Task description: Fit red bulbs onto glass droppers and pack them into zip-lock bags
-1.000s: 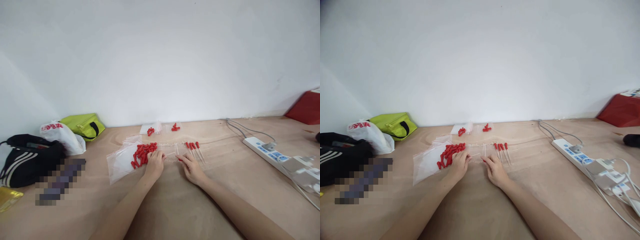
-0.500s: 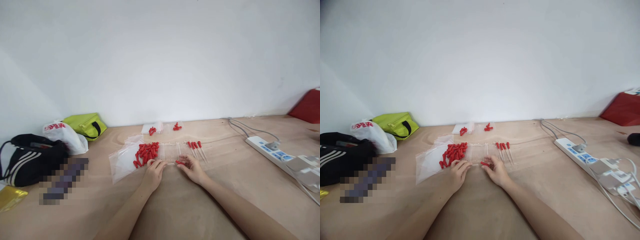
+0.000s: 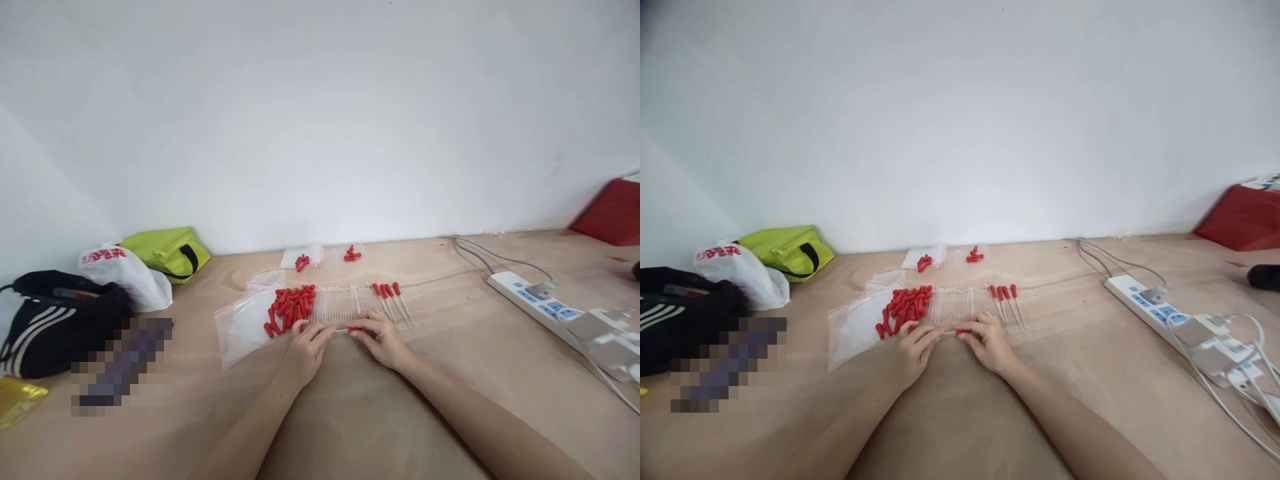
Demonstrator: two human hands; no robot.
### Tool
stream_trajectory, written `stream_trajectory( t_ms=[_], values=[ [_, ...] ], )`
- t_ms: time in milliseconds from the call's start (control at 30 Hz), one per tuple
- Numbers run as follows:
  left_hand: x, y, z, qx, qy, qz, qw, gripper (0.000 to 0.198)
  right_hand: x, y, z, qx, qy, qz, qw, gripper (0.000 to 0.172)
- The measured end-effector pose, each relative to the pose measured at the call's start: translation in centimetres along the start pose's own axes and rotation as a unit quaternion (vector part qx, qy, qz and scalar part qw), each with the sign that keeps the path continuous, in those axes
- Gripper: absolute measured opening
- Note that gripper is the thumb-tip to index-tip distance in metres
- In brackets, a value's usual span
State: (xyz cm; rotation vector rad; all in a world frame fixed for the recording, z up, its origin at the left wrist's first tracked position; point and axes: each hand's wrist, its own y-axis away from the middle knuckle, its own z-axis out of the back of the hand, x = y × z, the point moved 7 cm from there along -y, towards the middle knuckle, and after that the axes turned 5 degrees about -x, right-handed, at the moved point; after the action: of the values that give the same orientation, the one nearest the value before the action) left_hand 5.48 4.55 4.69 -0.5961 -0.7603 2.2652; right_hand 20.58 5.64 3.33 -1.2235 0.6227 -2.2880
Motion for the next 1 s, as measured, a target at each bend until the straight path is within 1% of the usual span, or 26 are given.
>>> stream_trajectory(
  t_ms=[67,200,433,600,700,867,1000],
  values=[
    [0.0,0.1,0.0,-0.001,0.002,-0.005,1.000,0.025,0.5,0.0,-0.1,0.010,0.014,0.022,1.000,0.018],
    [0.0,0.0,-0.2,0.023,0.007,-0.001,1.000,0.027,1.3,0.1,-0.3,0.028,0.028,0.064,0.997,0.020],
    [-0.2,-0.1,-0.4,0.053,0.029,-0.003,0.998,0.028,1.7,0.2,-0.1,0.024,0.026,0.098,0.995,0.019],
    [-0.2,0.1,-0.5,0.062,0.032,0.003,0.998,0.030,2.0,0.3,-0.3,0.042,0.027,0.116,0.992,0.018],
    [-0.6,0.0,-0.3,0.052,0.024,-0.011,0.998,0.031,2.1,0.4,-0.4,0.051,0.047,0.127,0.990,0.017],
    [-1.7,-0.4,0.3,0.014,-0.007,-0.053,0.998,0.029,2.2,0.3,-0.5,0.061,0.077,0.136,0.986,0.017],
    [-2.5,-0.6,0.5,-0.004,-0.031,-0.081,0.996,0.030,2.6,0.4,-0.7,0.069,0.100,0.155,0.980,0.018]
  ],
)
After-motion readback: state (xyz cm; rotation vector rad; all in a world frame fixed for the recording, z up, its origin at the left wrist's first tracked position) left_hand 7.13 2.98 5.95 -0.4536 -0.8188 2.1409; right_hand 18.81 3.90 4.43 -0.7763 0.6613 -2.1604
